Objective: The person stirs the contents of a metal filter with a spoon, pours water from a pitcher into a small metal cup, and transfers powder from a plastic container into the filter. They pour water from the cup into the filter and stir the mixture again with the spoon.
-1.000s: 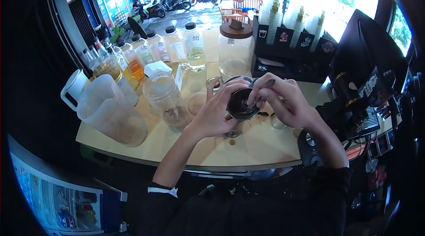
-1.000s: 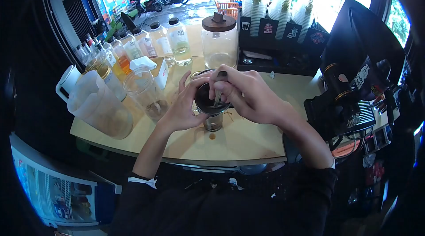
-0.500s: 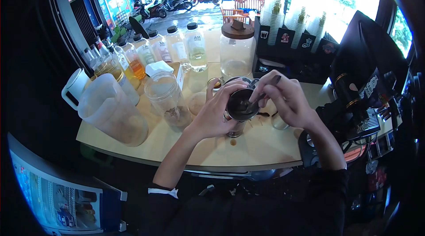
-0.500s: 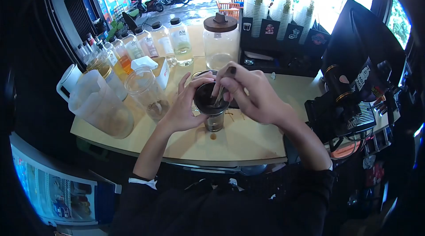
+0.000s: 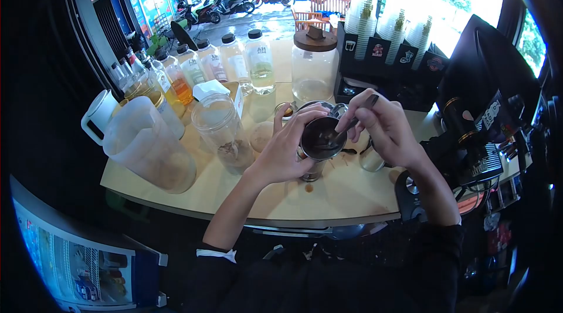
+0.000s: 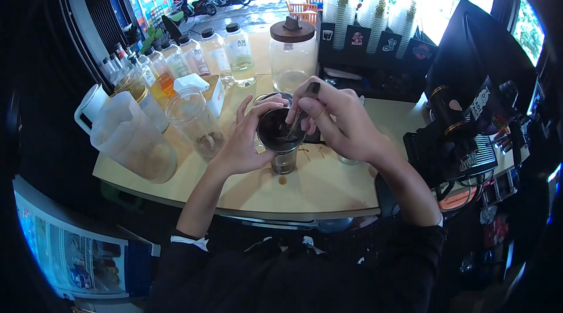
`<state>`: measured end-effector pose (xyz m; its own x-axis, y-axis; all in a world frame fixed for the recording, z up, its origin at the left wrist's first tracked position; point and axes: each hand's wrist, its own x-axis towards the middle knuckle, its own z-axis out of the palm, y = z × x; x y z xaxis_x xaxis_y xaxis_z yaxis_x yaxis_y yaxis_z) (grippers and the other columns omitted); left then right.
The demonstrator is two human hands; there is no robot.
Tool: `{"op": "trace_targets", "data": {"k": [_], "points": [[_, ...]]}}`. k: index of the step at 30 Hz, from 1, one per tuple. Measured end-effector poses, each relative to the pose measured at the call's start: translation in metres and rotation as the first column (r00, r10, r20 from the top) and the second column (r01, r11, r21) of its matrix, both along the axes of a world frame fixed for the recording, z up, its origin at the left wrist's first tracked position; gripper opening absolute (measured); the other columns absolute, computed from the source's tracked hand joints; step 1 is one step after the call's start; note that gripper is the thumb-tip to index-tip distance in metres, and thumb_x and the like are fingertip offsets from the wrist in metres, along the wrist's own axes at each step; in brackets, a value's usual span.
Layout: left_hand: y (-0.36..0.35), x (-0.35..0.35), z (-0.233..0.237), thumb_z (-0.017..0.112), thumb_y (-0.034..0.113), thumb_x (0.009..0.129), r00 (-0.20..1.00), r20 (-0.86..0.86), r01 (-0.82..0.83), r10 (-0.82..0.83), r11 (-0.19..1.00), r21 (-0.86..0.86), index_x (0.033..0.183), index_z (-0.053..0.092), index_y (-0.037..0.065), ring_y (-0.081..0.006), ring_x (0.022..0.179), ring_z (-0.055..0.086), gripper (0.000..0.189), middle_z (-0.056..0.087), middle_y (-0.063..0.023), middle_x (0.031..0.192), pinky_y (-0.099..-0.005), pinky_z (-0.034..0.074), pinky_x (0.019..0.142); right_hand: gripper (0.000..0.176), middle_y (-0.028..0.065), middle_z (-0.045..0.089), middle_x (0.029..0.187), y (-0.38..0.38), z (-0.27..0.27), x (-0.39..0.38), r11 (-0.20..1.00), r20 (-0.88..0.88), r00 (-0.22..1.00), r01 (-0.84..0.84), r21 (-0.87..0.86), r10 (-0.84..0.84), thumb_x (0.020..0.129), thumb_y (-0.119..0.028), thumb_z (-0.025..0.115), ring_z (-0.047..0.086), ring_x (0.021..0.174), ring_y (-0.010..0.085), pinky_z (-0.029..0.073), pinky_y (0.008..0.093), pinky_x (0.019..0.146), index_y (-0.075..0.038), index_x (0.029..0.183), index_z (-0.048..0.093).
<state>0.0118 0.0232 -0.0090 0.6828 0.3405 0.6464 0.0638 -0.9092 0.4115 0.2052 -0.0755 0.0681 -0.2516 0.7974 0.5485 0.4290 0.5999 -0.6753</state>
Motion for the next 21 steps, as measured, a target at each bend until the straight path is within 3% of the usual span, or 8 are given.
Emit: {"op": "trace_targets", "data": {"k": [4, 7, 10, 12, 16, 19, 21], "points": [[-0.001, 0.000, -0.001, 0.068, 0.012, 0.065, 1.000, 0.005, 0.007, -0.007, 1.000, -0.009, 0.131, 0.032, 0.015, -0.0241, 0.127, 0.043, 0.076, 0.045, -0.0083, 0.134, -0.0507, 0.007, 0.112, 0.017, 0.0070, 0.064, 0.080, 0.002, 0.004, -0.001, 0.999, -0.056, 0.998, 0.030, 0.045, -0.027, 0.098, -0.013, 0.040, 0.058, 0.064, 0.0083, 0.048, 0.0233, 0.060, 0.000, 0.097, 0.051], [0.001, 0.001, -0.004, 0.068, 0.012, 0.064, 1.000, -0.001, 0.004, -0.004, 1.000, 0.001, 0.132, 0.031, 0.015, -0.0242, 0.127, 0.043, 0.077, 0.045, -0.0079, 0.134, -0.0508, 0.006, 0.112, 0.019, 0.0115, 0.065, 0.083, 0.003, 0.002, -0.003, 0.999, 0.075, 0.997, -0.024, -0.034, 0.026, 0.099, -0.013, 0.036, 0.060, 0.065, 0.0100, 0.050, 0.0233, 0.061, 0.000, 0.095, 0.050], [0.003, 0.001, -0.011, 0.072, 0.015, 0.064, 1.000, 0.019, 0.003, -0.002, 0.999, -0.054, 0.130, 0.034, 0.013, -0.0239, 0.130, 0.040, 0.076, 0.047, -0.0070, 0.132, -0.0486, 0.007, 0.113, 0.019, 0.0116, 0.065, 0.083, 0.004, -0.001, 0.000, 0.999, -0.064, 0.998, 0.028, 0.024, -0.026, 0.099, -0.013, 0.036, 0.060, 0.065, 0.0102, 0.050, 0.0232, 0.061, 0.000, 0.097, 0.049], [0.005, 0.001, -0.011, 0.072, 0.015, 0.064, 1.000, 0.013, 0.005, -0.004, 0.998, -0.058, 0.130, 0.035, 0.012, -0.0238, 0.129, 0.041, 0.075, 0.048, -0.0068, 0.131, -0.0485, 0.009, 0.113, 0.019, 0.0061, 0.065, 0.079, 0.006, -0.007, -0.001, 0.995, -0.059, 0.998, 0.018, -0.101, -0.024, 0.099, -0.015, 0.039, 0.058, 0.065, 0.0069, 0.049, 0.0229, 0.060, -0.001, 0.096, 0.051], [0.004, 0.003, -0.014, 0.072, 0.015, 0.064, 0.999, 0.052, 0.001, 0.003, 0.997, -0.076, 0.130, 0.035, 0.012, -0.0241, 0.127, 0.042, 0.076, 0.050, -0.0069, 0.130, -0.0477, 0.010, 0.113, 0.021, 0.0066, 0.066, 0.082, 0.008, -0.016, 0.005, 0.999, -0.212, 0.977, 0.032, -0.006, -0.032, 0.100, -0.018, 0.039, 0.059, 0.065, 0.0068, 0.050, 0.0213, 0.061, -0.002, 0.097, 0.051], [0.005, 0.003, -0.012, 0.072, 0.019, 0.068, 0.999, 0.042, 0.021, -0.018, 0.996, -0.088, 0.132, 0.032, 0.014, -0.0251, 0.125, 0.046, 0.076, 0.050, -0.0070, 0.129, -0.0503, 0.008, 0.112, 0.022, 0.0080, 0.066, 0.084, 0.006, -0.017, 0.005, 0.996, -0.138, 0.990, 0.014, -0.090, -0.026, 0.100, -0.019, 0.037, 0.060, 0.067, 0.0074, 0.050, 0.0211, 0.062, 0.000, 0.098, 0.050], [0.005, 0.003, -0.013, 0.073, 0.019, 0.067, 0.999, 0.030, -0.008, 0.012, 0.991, -0.130, 0.133, 0.032, 0.012, -0.0241, 0.123, 0.048, 0.078, 0.052, -0.0081, 0.126, -0.0495, 0.008, 0.112, 0.023, 0.0095, 0.066, 0.086, 0.005, -0.023, 0.008, 0.997, -0.190, 0.981, 0.021, -0.069, -0.034, 0.101, -0.019, 0.037, 0.061, 0.068, 0.0082, 0.050, 0.0211, 0.063, -0.001, 0.099, 0.050]]}}
